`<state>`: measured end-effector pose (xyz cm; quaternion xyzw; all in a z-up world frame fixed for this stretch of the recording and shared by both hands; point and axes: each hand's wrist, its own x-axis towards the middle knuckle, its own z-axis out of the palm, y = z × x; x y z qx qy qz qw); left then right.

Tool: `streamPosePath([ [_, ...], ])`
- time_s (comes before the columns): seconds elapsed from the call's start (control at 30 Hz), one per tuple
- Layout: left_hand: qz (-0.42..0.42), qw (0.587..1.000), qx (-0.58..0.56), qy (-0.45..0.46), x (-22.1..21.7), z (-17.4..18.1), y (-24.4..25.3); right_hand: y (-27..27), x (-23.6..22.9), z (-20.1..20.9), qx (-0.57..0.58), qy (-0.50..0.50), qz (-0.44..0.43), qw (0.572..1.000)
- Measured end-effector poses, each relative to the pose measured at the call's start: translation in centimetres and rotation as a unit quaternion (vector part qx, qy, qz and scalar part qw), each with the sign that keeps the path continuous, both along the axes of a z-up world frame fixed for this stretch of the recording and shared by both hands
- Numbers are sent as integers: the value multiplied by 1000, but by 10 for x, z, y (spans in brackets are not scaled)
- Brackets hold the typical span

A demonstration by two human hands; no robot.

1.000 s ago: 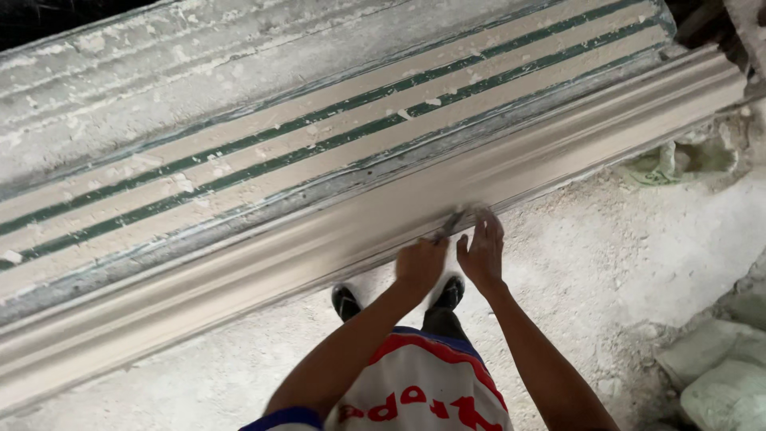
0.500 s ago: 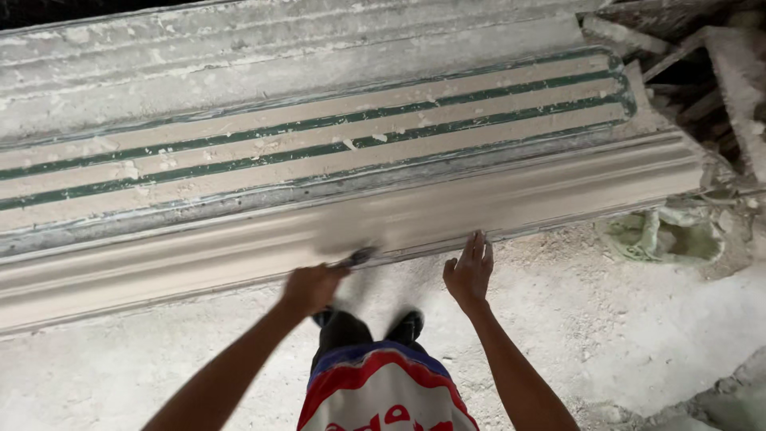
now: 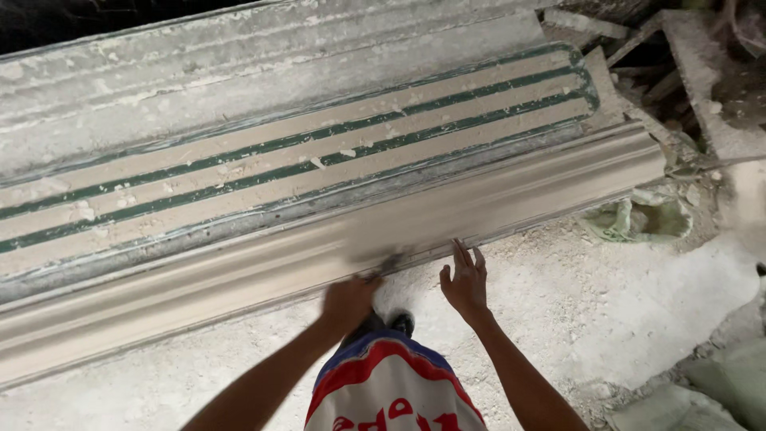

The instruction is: The person smooths the surface of a long white gypsum casting using a small metal scraper. They repeatedly scrape along the length of the casting to remove excess material and refine the edges.

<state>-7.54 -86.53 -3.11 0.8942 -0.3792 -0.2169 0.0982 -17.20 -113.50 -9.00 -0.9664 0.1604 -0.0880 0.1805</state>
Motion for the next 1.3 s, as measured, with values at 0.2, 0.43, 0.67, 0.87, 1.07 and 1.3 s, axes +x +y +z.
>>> streamPosePath([
  [0.2, -10, 997, -64, -40, -10, -5, -84, -29, 7, 4, 83, 28, -12, 996],
  [0.43, 9, 999, -51, -5, -5, -3, -42, -67, 5, -21, -47, -12, -78, 996],
  [0.67, -22, 995, -96, -1, -10, -17, -168, -76, 2, -14, -56, 5, -74, 996],
  [0.87, -16, 999, -16, 33, -1, 6, -81, -94, -1, 11, -34, -40, -38, 998],
  [1.07, -25, 999, -36, 0, -14, -2, -195, -116, -1, 14, 60, -52, -49, 996],
  [1.3, 5, 999, -41, -23, -24, -26, -235, -260, -24, 6, 69, -118, -38, 990],
])
